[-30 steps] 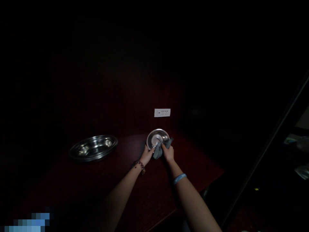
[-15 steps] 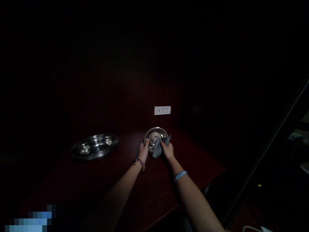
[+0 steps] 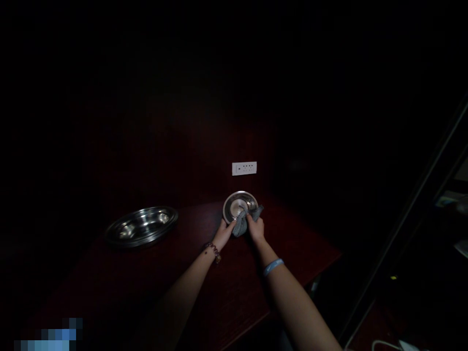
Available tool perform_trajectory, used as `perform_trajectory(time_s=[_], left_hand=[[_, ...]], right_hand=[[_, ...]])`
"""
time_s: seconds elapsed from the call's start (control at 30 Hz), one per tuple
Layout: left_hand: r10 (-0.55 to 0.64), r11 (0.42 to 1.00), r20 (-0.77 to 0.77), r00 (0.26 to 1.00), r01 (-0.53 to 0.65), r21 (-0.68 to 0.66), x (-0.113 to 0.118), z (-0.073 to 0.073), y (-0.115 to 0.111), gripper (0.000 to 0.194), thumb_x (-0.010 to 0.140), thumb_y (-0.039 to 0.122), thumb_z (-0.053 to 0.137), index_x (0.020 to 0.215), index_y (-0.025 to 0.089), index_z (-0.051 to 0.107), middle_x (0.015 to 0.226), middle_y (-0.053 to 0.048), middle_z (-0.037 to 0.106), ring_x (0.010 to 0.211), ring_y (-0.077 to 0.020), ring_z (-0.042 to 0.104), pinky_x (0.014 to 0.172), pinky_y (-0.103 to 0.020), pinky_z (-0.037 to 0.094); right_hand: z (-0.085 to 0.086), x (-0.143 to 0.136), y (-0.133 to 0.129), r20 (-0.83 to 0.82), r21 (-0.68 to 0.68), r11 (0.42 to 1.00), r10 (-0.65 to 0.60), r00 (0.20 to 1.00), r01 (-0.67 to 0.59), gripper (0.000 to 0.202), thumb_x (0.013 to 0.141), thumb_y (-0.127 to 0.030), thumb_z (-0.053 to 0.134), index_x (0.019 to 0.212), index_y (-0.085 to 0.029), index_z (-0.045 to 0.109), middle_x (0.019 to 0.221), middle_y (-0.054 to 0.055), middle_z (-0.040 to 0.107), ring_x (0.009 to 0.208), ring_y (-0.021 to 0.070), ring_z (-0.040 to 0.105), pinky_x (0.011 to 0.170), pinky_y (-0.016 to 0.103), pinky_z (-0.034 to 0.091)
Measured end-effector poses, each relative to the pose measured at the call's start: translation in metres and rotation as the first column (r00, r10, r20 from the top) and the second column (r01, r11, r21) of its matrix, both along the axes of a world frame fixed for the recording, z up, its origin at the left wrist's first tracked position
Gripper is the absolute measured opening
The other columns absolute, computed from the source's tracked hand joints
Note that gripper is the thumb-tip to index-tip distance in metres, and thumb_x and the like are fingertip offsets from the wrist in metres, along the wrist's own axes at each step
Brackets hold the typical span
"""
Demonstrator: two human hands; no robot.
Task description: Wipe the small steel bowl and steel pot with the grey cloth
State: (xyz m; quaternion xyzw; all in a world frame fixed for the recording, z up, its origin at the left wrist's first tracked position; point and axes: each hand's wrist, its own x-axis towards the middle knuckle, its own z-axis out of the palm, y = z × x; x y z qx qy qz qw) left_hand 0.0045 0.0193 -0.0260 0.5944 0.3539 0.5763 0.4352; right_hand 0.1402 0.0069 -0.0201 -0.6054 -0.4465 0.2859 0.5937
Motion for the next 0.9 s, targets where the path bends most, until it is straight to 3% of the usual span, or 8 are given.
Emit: perform_trajectory(time_s=[0.2, 0.4, 0.6, 0.73, 0.9], left_hand=[[0.012, 0.999, 0.027, 1.000, -0.011, -0.048, -0.001, 0.003, 0.001, 0.041, 0.075, 0.032, 0.065, 0.111, 0.012, 0.063, 0.120, -0.015, 0.066, 0.117, -0.0269, 0.057, 0.106, -0.044, 0.036], [0.000, 0.997, 0.044, 0.999, 0.003, -0.074, 0.000, 0.006, 0.000, 0.039, 0.073, 0.037, 0.067, 0.103, 0.013, 0.066, 0.106, -0.011, 0.071, 0.111, -0.0265, 0.061, 0.102, -0.043, 0.040], [-0.001, 0.989, 0.049, 0.999, 0.008, -0.146, -0.002, 0.006, -0.002, 0.049, 0.078, 0.057, 0.058, 0.097, 0.013, 0.067, 0.096, -0.012, 0.073, 0.106, -0.0271, 0.063, 0.098, -0.042, 0.044], [-0.026, 0.977, 0.043, 0.999, 0.035, -0.211, -0.005, 0.007, -0.001, 0.068, 0.079, 0.073, 0.044, 0.103, 0.013, 0.066, 0.103, -0.015, 0.072, 0.104, -0.0270, 0.064, 0.092, -0.040, 0.048], [0.007, 0.960, 0.057, 0.998, 0.009, -0.280, -0.007, 0.008, 0.000, 0.079, 0.081, 0.076, 0.031, 0.121, 0.014, 0.060, 0.124, -0.017, 0.063, 0.113, -0.0280, 0.061, 0.091, -0.042, 0.050]], right_hand=[[0.005, -0.002, -0.006, 0.010, 0.002, 1.000, 0.012, 1.000, -0.012, 0.033, 0.085, -0.036, 0.053, 0.100, -0.012, 0.070, 0.101, 0.013, 0.073, 0.097, 0.0221, 0.069, 0.083, 0.027, 0.050], [0.007, -0.002, -0.009, 0.032, 0.000, 1.000, 0.013, 0.999, -0.013, 0.032, 0.085, -0.036, 0.053, 0.099, -0.013, 0.070, 0.100, 0.012, 0.073, 0.097, 0.0218, 0.069, 0.084, 0.027, 0.050], [0.010, -0.003, -0.011, 0.039, 0.006, 1.000, 0.018, 0.999, -0.018, 0.033, 0.085, -0.038, 0.053, 0.099, -0.013, 0.070, 0.099, 0.009, 0.073, 0.096, 0.0201, 0.069, 0.082, 0.025, 0.051], [0.010, -0.003, -0.011, 0.038, -0.011, 1.000, 0.006, 0.999, -0.005, 0.033, 0.085, -0.037, 0.052, 0.098, -0.013, 0.070, 0.099, 0.011, 0.073, 0.096, 0.0209, 0.069, 0.083, 0.026, 0.051], [0.008, -0.002, -0.008, 0.036, -0.022, 1.000, -0.003, 0.999, 0.004, 0.034, 0.085, -0.037, 0.053, 0.100, -0.012, 0.070, 0.102, 0.012, 0.072, 0.099, 0.0222, 0.068, 0.085, 0.028, 0.050]])
